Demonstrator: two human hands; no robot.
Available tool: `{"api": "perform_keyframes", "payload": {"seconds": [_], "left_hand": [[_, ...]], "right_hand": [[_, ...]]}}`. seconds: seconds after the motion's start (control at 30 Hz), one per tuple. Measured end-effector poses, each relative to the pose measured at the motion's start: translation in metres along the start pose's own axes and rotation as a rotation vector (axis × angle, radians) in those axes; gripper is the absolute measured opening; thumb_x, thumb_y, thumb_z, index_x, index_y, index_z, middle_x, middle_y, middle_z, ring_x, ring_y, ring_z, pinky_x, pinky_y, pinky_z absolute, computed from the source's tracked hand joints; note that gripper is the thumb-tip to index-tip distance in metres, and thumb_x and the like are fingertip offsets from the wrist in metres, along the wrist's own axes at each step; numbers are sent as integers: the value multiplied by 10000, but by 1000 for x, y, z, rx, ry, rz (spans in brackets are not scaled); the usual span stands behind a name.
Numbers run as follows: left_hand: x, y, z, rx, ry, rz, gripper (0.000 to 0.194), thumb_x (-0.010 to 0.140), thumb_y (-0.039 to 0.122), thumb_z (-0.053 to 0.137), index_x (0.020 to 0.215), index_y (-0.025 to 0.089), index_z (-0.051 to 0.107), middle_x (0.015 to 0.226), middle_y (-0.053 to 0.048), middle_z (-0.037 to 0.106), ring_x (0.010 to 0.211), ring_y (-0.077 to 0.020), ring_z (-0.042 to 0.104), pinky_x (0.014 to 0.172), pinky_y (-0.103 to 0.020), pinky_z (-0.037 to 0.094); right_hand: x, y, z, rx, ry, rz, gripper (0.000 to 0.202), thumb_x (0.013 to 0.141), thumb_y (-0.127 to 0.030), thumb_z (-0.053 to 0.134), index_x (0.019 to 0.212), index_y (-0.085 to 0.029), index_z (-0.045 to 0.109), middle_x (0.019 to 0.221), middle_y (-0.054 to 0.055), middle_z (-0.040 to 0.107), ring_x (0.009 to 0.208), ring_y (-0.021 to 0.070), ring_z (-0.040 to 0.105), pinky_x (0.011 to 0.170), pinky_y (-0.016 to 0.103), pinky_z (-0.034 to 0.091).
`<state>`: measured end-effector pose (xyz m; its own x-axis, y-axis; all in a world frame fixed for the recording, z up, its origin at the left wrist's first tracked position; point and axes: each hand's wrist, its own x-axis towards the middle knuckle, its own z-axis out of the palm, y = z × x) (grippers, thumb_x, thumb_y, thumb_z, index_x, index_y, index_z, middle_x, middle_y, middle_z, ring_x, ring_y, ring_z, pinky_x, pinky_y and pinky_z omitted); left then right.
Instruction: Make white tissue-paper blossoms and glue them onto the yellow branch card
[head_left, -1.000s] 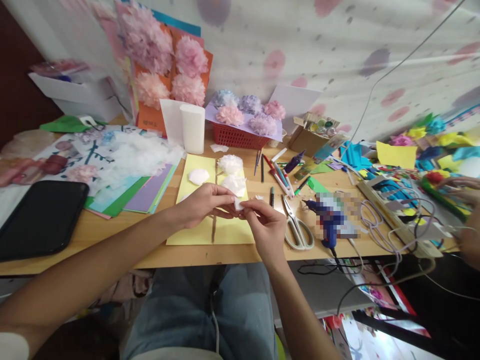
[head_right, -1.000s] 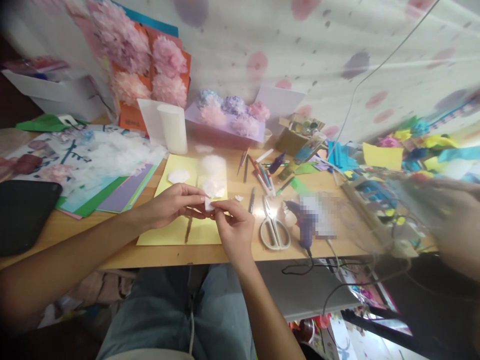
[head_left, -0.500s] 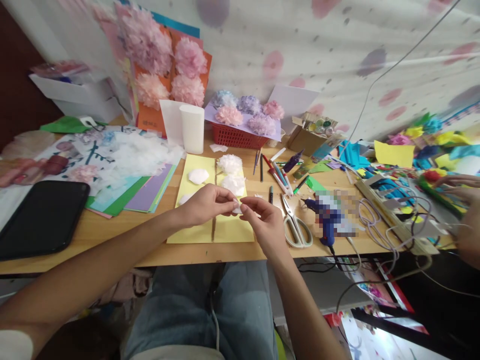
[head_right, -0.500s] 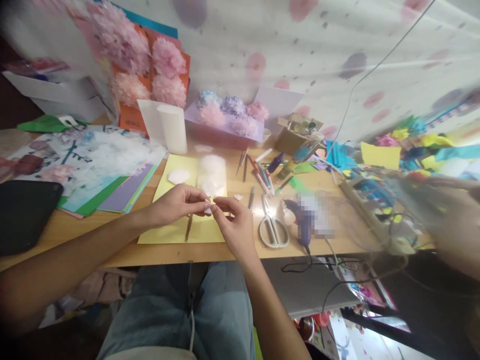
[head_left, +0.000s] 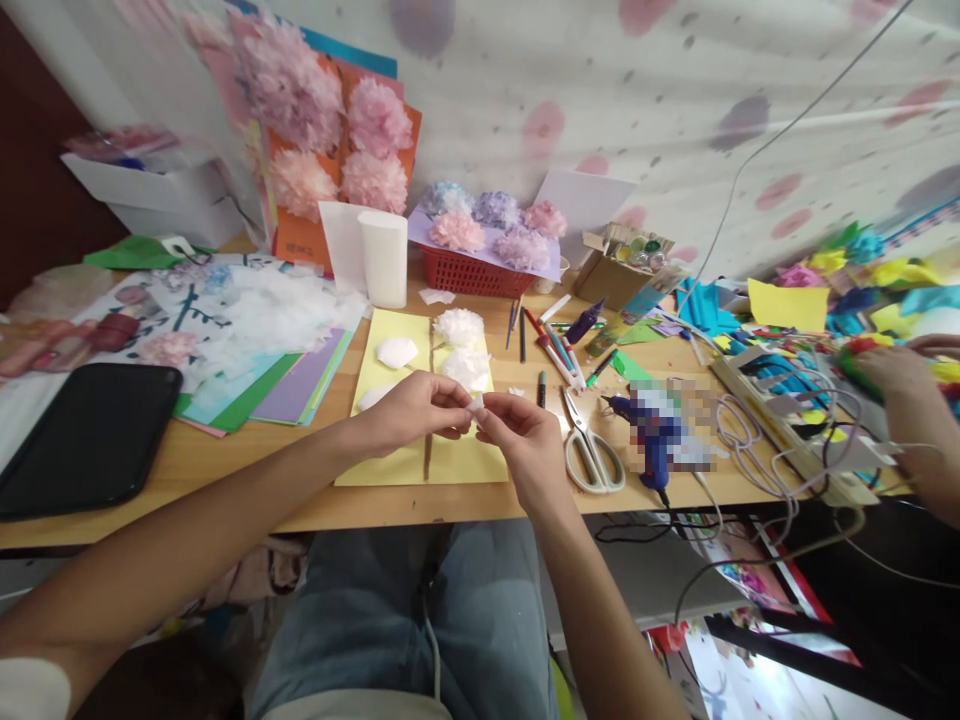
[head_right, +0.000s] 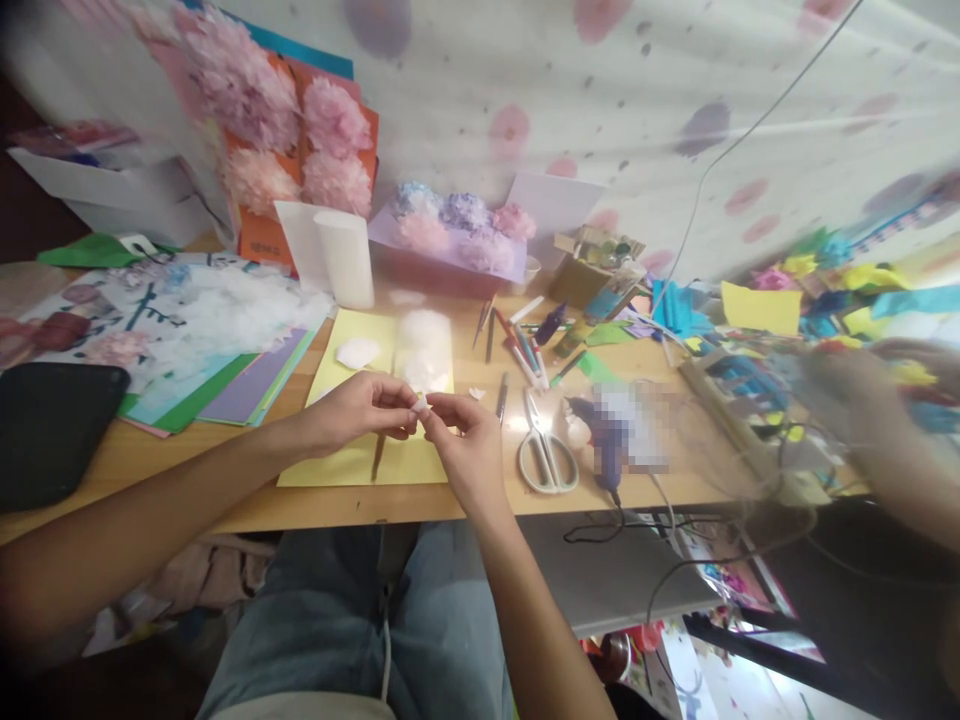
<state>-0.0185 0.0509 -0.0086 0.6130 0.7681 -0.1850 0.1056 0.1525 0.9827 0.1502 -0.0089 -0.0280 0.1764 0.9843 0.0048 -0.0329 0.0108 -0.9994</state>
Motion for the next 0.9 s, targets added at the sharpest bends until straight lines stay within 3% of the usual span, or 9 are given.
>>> {"api": "perform_keyframes", "payload": {"seconds": [0.13,0.4,0.67,0.9], "left_hand": [[-1,3,1,-18,-21,-40,214,727,324,767,821,144,703,781,-26,678,747,-139,631,725,-294,547],[-1,6,0,-73,-9,-60,211,713,317,774,809,140,710,834,-45,689,805,-163,662,712,-298,593],[-3,7,1,-104,-11,-76,245,735,369,755,808,138,719,828,-65,681,864,-202,666,705,-328,620],[-4,6,4,-10,9,-35,299,741,426,772,799,146,684,808,-41,658,813,-175,653,666,-296,623]], "right_hand": [[2,0,-4,-19,-24,11,259,720,-438,827,807,-200,769,729,24,740,637,149,656,658,300,575],[-4,1,1,195,-20,88,170,689,-355,837,775,-225,768,745,-5,731,689,134,679,689,284,605],[-5,2,1,195,-25,25,105,726,-333,772,740,-230,769,767,1,742,737,165,705,795,369,631],[-9,3,-2,178,-44,14,112,768,-337,734,793,-232,765,782,5,736,761,160,698,769,336,626]]}}
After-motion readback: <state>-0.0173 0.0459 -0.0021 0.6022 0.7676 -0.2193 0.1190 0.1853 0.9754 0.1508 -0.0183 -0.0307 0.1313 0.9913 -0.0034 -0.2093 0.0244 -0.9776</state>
